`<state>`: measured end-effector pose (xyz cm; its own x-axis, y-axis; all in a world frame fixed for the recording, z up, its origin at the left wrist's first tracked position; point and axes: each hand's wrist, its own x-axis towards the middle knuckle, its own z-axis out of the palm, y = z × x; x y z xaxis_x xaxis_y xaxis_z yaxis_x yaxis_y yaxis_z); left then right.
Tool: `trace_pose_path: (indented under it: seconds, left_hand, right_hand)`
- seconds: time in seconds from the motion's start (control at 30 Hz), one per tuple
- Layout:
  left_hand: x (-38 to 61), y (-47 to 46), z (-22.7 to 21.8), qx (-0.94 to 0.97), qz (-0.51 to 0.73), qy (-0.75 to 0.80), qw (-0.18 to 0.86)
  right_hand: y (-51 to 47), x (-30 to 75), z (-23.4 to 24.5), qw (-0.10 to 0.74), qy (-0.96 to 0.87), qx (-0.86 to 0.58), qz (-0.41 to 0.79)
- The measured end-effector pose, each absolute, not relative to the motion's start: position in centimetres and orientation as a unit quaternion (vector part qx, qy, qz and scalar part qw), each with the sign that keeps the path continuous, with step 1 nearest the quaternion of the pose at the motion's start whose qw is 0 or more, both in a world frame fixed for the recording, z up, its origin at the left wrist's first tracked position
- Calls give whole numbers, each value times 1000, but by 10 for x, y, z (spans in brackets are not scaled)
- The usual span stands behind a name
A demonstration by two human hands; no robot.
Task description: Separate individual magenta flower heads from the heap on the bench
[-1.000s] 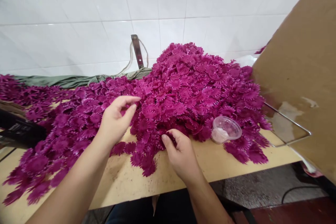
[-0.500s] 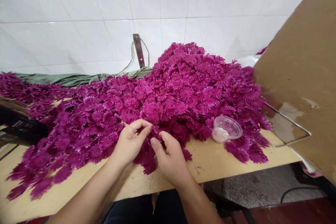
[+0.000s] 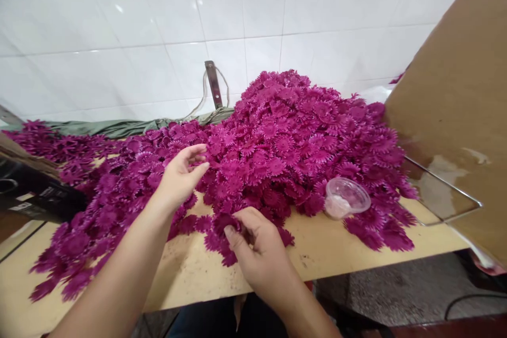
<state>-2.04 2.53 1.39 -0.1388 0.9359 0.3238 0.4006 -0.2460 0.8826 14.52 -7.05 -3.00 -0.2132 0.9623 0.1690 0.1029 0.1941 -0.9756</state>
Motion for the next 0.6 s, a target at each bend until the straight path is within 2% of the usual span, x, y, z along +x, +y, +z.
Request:
trace_pose_path:
  seconds: [0.13, 0.23, 0.37, 0.47, 0.6]
  left_hand:
    - [-10, 9, 10, 698, 462, 527, 146]
    - [-7, -19, 7, 754, 405, 482, 189]
    - [2, -47, -7, 785, 360, 462, 201]
    - [7, -50, -16, 753, 359, 470, 288]
    - [8, -49, -16, 649, 347, 459, 497]
  right_hand:
    - [-60, 148, -37, 490, -553, -435, 515]
    - [-56, 148, -45, 503, -556, -439, 494]
    - [-53, 146, -48, 475, -585, -491, 436]
    - [-54, 144, -47, 470, -594, -495, 426]
    - [-55, 144, -44, 467, -584, -474, 465]
